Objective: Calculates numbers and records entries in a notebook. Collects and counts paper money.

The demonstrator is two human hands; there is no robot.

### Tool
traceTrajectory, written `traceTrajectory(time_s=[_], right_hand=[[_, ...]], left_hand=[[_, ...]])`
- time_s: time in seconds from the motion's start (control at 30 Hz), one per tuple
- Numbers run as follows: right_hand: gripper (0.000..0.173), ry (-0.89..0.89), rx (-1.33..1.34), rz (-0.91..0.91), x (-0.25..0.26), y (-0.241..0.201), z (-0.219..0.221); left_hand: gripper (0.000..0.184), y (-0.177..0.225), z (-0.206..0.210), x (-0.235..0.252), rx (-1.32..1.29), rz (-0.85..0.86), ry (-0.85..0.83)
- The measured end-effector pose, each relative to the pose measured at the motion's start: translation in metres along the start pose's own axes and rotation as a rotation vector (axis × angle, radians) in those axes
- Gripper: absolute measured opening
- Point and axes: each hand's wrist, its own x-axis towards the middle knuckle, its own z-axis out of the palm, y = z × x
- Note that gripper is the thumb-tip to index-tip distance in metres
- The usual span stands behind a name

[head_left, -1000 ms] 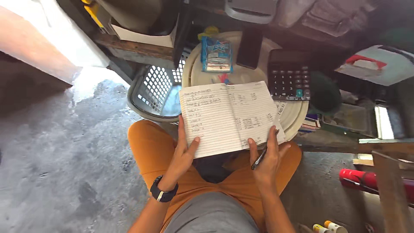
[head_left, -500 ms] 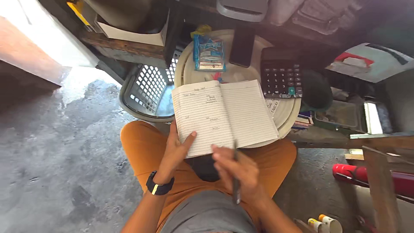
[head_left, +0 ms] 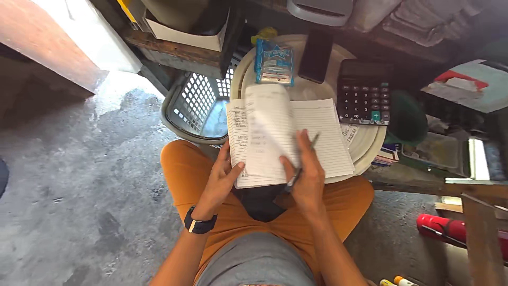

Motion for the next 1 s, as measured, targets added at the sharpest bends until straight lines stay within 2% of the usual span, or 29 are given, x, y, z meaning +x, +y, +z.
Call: traceTrajectory(time_s=[0.13,0.2,0.27,0.33,0.37,0.43,0.53,0.57,0.63,0.73,0.8,0.9,1.0], right_hand=[[0.063,0.148,0.162,0.155,0.009,0.034,-0.043],[0.062,0.206,0.158,0.152,0.007,0.061,-0.065],[0.055,0.292,0.229,0.185,0.005,0.080,-0.086],[0.051,0.403,0.311,0.235,0.011,0.080,-0.105],[0.049,0.450,0.296,0.209,0.017,0.078,-0.112],[0.046,0.484,0.148,0.072,0.034,0.084,-0.128],[0.044,0.409,-0.143,-0.012,0.085,0.112,-0.156],[0.046,0.359,-0.231,0.019,0.111,0.125,-0.162],[0.055,0.217,-0.325,0.228,0.164,0.153,-0.166],[0.073,0.110,-0.211,0.400,0.222,0.215,-0.147],[0.067,0.079,-0.080,0.377,0.240,0.240,-0.126],[0.050,0.032,0.060,0.412,0.246,0.245,-0.105],[0.051,0.052,0.114,0.509,0.242,0.241,-0.105]], left_hand=[[0.068,0.003,-0.004,0.005,0.039,0.043,0.006],[0.071,0.009,-0.010,0.009,0.136,0.061,0.008],[0.072,0.016,-0.014,0.012,0.370,0.104,0.054],[0.072,0.024,-0.012,0.014,0.628,0.283,0.155],[0.069,0.031,-0.009,0.015,0.687,0.363,0.211],[0.062,0.054,-0.003,0.015,0.672,0.345,0.244],[0.066,0.067,0.004,0.020,0.500,0.178,0.121],[0.075,0.065,0.005,0.022,0.455,0.157,0.123],[0.092,0.055,0.002,0.026,0.412,0.162,0.202],[0.087,0.039,-0.004,0.024,0.415,0.152,0.269],[0.080,0.034,-0.005,0.021,0.374,0.130,0.276],[0.073,0.033,-0.009,0.017,0.343,0.119,0.233],[0.070,0.035,-0.013,0.013,0.352,0.110,0.182]])
